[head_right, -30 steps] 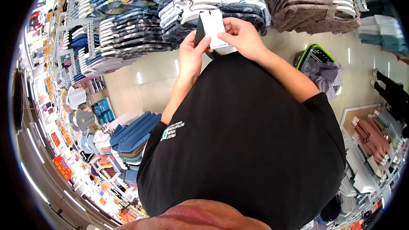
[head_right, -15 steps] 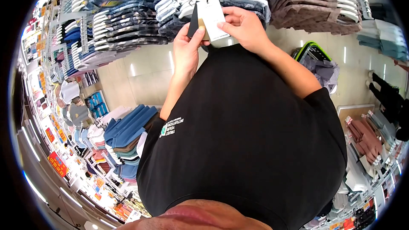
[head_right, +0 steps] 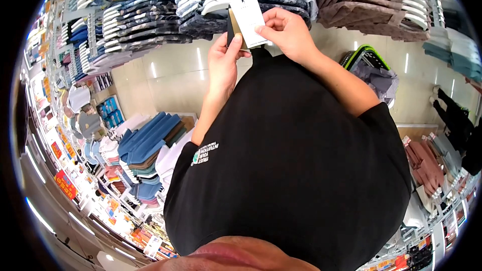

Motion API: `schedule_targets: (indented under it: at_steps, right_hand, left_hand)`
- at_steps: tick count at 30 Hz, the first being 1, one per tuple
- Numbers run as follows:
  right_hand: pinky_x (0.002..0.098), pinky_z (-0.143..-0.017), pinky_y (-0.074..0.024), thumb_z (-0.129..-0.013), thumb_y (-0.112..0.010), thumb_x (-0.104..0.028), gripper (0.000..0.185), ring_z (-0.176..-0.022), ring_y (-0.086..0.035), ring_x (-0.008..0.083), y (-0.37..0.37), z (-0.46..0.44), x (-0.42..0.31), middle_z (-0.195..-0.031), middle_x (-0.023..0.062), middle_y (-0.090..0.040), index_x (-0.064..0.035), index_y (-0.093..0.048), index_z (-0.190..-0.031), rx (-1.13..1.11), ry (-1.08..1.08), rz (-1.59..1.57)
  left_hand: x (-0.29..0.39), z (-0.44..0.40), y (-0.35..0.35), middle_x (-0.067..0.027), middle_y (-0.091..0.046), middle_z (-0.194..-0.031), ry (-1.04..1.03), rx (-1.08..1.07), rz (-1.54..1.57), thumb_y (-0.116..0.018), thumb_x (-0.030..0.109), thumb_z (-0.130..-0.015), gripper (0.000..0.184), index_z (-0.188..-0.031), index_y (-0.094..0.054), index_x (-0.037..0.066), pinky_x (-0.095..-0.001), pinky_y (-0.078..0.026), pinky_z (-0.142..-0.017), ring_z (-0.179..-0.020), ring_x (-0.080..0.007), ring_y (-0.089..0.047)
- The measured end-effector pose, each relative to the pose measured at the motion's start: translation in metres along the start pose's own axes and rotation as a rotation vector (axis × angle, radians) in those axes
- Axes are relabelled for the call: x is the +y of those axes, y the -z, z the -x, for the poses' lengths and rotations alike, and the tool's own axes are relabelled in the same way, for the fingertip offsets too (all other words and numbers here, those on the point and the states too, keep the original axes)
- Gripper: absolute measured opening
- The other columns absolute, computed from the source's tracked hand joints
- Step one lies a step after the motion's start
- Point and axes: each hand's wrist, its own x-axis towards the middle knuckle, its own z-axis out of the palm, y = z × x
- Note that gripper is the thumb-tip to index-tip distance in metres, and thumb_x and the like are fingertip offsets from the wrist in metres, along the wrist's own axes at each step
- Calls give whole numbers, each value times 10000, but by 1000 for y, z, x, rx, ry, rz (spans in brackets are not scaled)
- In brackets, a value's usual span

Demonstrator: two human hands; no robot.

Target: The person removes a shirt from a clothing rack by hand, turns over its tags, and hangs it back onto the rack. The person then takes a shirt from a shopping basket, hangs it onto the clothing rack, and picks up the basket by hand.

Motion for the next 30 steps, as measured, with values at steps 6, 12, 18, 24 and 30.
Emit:
schedule_targets:
  at_steps: [6,12,18,24,30]
  right_hand:
    - [201,-701,-475,-875,-703,-94,162,-776,-609,56,1,5,0,-876,22,-666,-3,-598,-958,17,28,-24]
    - [198,-704,-479,-879,-700,-97,150,-772,-610,54,2,4,-2,-873,21,-670,-12,-601,-953,52,27,-49]
    - [201,-718,-484,-883,-696,-91,149,-790,-613,52,3,5,0,-888,20,-673,-10,-607,-971,50,19,-47]
    - [221,-765,-499,-889,-681,-71,177,-832,-628,70,-5,4,0,-941,35,-678,4,-604,-1029,32,25,-133]
    - [226,-778,-502,-900,-663,-60,198,-869,-637,83,-4,4,3,-980,49,-684,17,-600,-1072,18,21,-105]
  left_hand:
    - [-13,3,-3,-42,-686,-906,48,-29,85,-572,193,-987,222,-1046,-655,-4,-228,-517,-642,-758,-64,-617]
    - [-1,0,-3,-62,-682,-869,39,-91,-27,-543,231,-1002,269,-998,-652,-15,-228,-496,-607,-714,-117,-649]
    - [-3,-3,0,-80,-687,-860,46,-122,-48,-538,250,-1004,289,-1010,-645,-19,-229,-490,-594,-695,-138,-665]
    - [-1,-2,4,-99,-694,-902,53,-120,-45,-506,242,-1017,291,-1080,-616,-20,-241,-520,-624,-714,-156,-680]
    - [0,0,4,-117,-689,-979,58,-149,-21,-465,245,-1033,309,-1154,-580,-15,-258,-530,-665,-770,-180,-689]
